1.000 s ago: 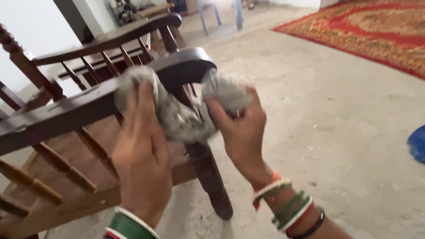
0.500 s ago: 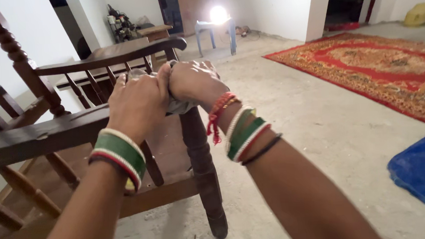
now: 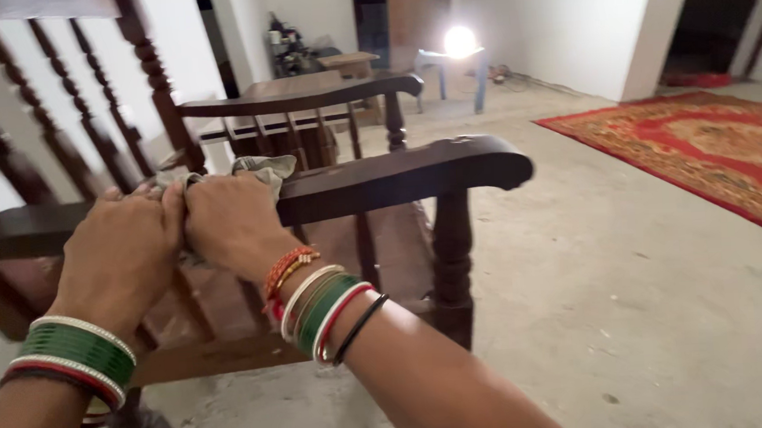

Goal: The person wipes the legs, armrests, and seat of a wooden chair using a cloth.

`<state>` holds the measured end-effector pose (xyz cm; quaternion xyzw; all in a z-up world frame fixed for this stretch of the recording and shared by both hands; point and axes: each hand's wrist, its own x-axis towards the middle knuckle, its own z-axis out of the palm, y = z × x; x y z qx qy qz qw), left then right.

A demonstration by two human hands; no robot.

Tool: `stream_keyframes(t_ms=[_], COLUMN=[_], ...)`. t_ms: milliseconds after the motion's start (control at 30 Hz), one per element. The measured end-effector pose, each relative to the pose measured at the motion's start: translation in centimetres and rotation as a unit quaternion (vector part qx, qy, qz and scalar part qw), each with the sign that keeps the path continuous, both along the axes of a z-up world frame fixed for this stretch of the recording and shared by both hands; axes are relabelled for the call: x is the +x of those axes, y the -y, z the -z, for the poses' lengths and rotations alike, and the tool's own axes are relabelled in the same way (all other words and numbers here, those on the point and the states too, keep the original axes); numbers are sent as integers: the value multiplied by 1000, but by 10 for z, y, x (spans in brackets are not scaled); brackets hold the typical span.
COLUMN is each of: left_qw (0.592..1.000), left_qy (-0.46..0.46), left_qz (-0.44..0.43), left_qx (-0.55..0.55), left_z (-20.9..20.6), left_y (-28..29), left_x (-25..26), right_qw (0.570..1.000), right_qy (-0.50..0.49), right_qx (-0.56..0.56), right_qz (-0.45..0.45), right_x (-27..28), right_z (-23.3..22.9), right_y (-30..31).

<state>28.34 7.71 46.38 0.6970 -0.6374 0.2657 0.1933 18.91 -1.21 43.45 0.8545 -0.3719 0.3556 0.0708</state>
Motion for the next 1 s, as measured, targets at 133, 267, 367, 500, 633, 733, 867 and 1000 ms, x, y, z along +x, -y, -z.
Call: stream_keyframes(t_ms=[133,267,367,500,633,733,867,1000], left_qw=[990,968,943,926,967,974,982,963], left_qy=[-45,-145,-58,-193,-149,21,132,149], left_qz=[-35,203,304,322,206,207,72,92], left_qx=[131,-5,-123,-39,17,-85,-116,-207], left_z=[0,21,37,26,22,29,32,30], left_y=[-2,33,46,39,35,40,33,21], left_x=[1,-25,-53,-57,-11,42,110,145], right_qw=[991,988,977,975,995,997,989,983], right_qy=[-93,-118,-102,-5,-10,-38,-141,-151], right_qx=[91,48,86,-183,-45,18,30,85], right_qz=[12,92,165,126,89,64,30,-66], right_x=[-7,-49,-85,-94,-47,8,84,138], right_z=[-14,-17,-13,2,0,-7,-12,-20], right_y=[-14,-20,-15,-13,-13,-7,-2,10])
